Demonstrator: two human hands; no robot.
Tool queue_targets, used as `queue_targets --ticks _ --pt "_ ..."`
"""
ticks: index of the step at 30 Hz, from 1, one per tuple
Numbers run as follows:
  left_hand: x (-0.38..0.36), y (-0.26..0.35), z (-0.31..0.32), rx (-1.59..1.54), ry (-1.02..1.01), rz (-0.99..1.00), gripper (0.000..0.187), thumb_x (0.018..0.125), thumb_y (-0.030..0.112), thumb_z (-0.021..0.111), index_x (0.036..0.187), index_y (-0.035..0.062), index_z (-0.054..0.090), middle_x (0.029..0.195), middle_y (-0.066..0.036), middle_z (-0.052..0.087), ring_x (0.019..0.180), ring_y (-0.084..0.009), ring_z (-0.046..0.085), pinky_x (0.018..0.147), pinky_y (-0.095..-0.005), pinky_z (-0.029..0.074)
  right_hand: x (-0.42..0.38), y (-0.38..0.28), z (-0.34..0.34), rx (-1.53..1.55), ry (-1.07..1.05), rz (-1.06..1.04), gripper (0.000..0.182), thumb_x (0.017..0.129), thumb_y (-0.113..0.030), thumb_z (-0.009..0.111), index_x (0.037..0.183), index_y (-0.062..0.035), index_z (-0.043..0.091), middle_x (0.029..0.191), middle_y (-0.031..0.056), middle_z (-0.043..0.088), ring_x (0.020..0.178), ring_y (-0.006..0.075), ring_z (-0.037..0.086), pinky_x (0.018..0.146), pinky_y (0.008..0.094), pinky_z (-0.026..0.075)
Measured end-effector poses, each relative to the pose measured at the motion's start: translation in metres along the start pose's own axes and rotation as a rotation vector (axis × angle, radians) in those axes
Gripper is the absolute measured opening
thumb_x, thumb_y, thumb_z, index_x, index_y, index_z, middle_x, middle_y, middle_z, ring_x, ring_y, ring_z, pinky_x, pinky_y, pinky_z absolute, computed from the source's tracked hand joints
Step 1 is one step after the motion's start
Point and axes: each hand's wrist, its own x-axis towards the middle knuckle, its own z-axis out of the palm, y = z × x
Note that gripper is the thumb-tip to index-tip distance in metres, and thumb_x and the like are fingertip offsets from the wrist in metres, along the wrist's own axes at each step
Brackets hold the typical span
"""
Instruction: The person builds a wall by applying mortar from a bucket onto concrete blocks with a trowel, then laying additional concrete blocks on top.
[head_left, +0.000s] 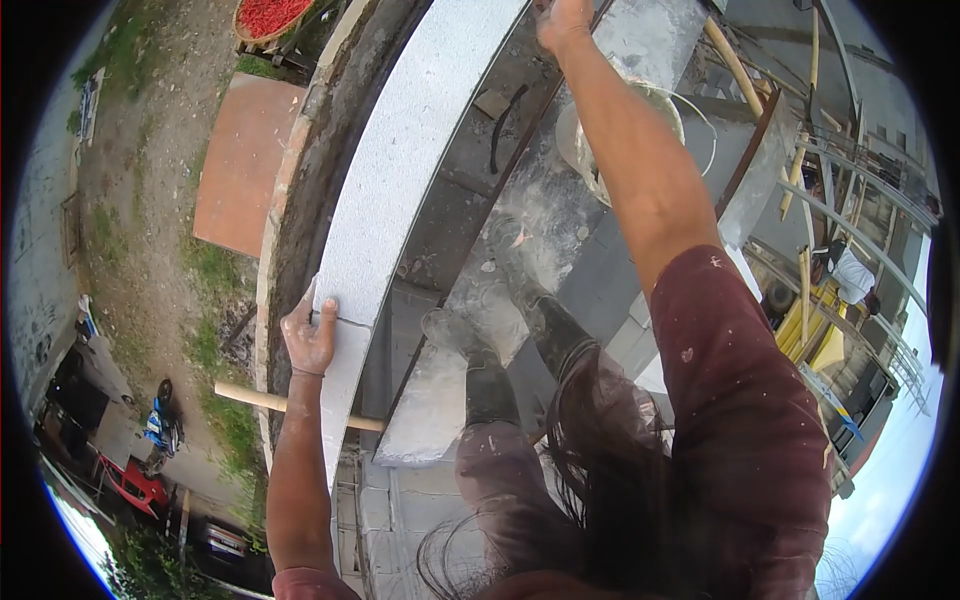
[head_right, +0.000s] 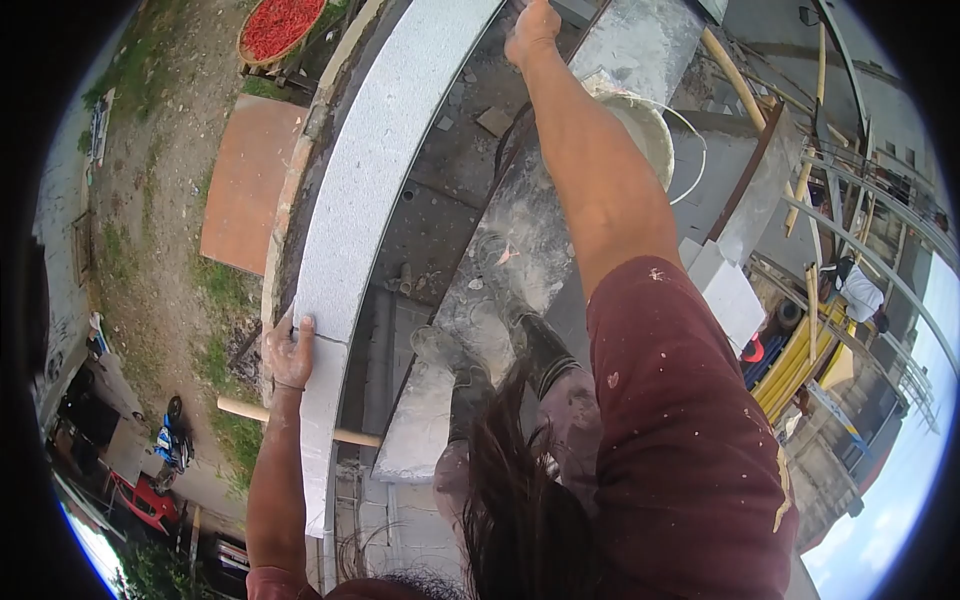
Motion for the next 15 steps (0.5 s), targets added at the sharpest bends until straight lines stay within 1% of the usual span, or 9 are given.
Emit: queue_targets --ticks 2,5,7,8,10,11,13,15 --pt "-0.001 -0.006 0.002 -0.048 0.020 0.017 0.055 0.101 0.036 0.065 0.130 -0.0118 0.063 0.103 -0.028 0.074 0.100 -0.0278 0.073 0.088 -0.0402 0.055 0.001 0.001 -0.002 -0.033 -0.040 -0.011 0.028 0.101 -0.032 0.061 0.108 -0.0070 0.071 0.096 0.0066 0.074 0.090 0.0231 0.071 0.082 0.0370 0.059" --pt "-0.001 -0.006 0.002 -0.065 0.016 0.025 0.054 0.101 0.035 0.065 0.130 -0.0116 0.063 0.100 -0.028 0.074 0.098 -0.0271 0.074 0.087 -0.0393 0.055 -0.014 -0.005 0.009 -0.018 -0.014 -0.004 0.028 0.101 -0.032 0.061 0.108 -0.0065 0.071 0.098 0.0069 0.074 0.091 0.0230 0.071 0.084 0.0368 0.059" --pt "0.000 -0.004 0.001 -0.105 -0.004 -0.038 0.052 0.101 0.032 0.065 0.128 -0.0116 0.065 0.097 -0.029 0.074 0.097 -0.0300 0.075 0.095 -0.0412 0.054 -0.008 -0.001 0.004 -0.022 -0.023 -0.024 0.027 0.101 -0.031 0.062 0.108 -0.0065 0.072 0.099 0.0071 0.074 0.092 0.0229 0.071 0.084 0.0369 0.058" --pt "0.000 -0.006 0.001 -0.100 -0.003 -0.039 0.052 0.101 0.032 0.065 0.128 -0.0116 0.065 0.097 -0.029 0.074 0.097 -0.0300 0.075 0.095 -0.0412 0.054 -0.005 0.001 0.001 -0.027 -0.029 -0.046 0.026 0.100 -0.029 0.062 0.108 -0.0066 0.072 0.100 0.0073 0.074 0.093 0.0228 0.071 0.084 0.0371 0.058" --pt "0.001 -0.012 0.004 -0.072 0.004 0.017 0.049 0.100 0.031 0.066 0.125 -0.0114 0.066 0.097 -0.029 0.074 0.100 -0.0342 0.075 0.107 -0.0457 0.048 -0.006 0.002 0.000 -0.022 -0.014 -0.067 0.025 0.100 -0.028 0.063 0.107 -0.0066 0.072 0.100 0.0074 0.074 0.093 0.0227 0.071 0.085 0.0372 0.058" --pt "0.001 -0.015 0.003 -0.068 0.002 0.015 0.049 0.100 0.031 0.066 0.125 -0.0114 0.066 0.097 -0.029 0.074 0.100 -0.0342 0.075 0.107 -0.0457 0.048 -0.006 0.004 0.000 -0.021 0.002 -0.090 0.023 0.099 -0.027 0.063 0.106 -0.0066 0.072 0.100 0.0075 0.074 0.093 0.0226 0.071 0.085 0.0374 0.058" --pt "0.000 -0.013 0.004 -0.079 0.003 0.022 0.048 0.100 0.030 0.066 0.124 -0.0112 0.067 0.098 -0.028 0.075 0.102 -0.0374 0.074 0.115 -0.0500 0.040 -0.004 0.007 -0.004 -0.004 0.002 -0.102 0.022 0.099 -0.026 0.064 0.106 -0.0067 0.072 0.099 0.0073 0.074 0.093 0.0227 0.071 0.084 0.0373 0.058" --pt "0.001 -0.013 0.005 -0.082 -0.002 0.024 0.048 0.100 0.030 0.066 0.125 -0.0111 0.066 0.098 -0.028 0.075 0.102 -0.0369 0.074 0.115 -0.0505 0.040 -0.002 0.009 -0.005 0.013 -0.003 -0.116 0.022 0.098 -0.026 0.064 0.105 -0.0068 0.072 0.098 0.0071 0.074 0.092 0.0227 0.071 0.084 0.0373 0.058"
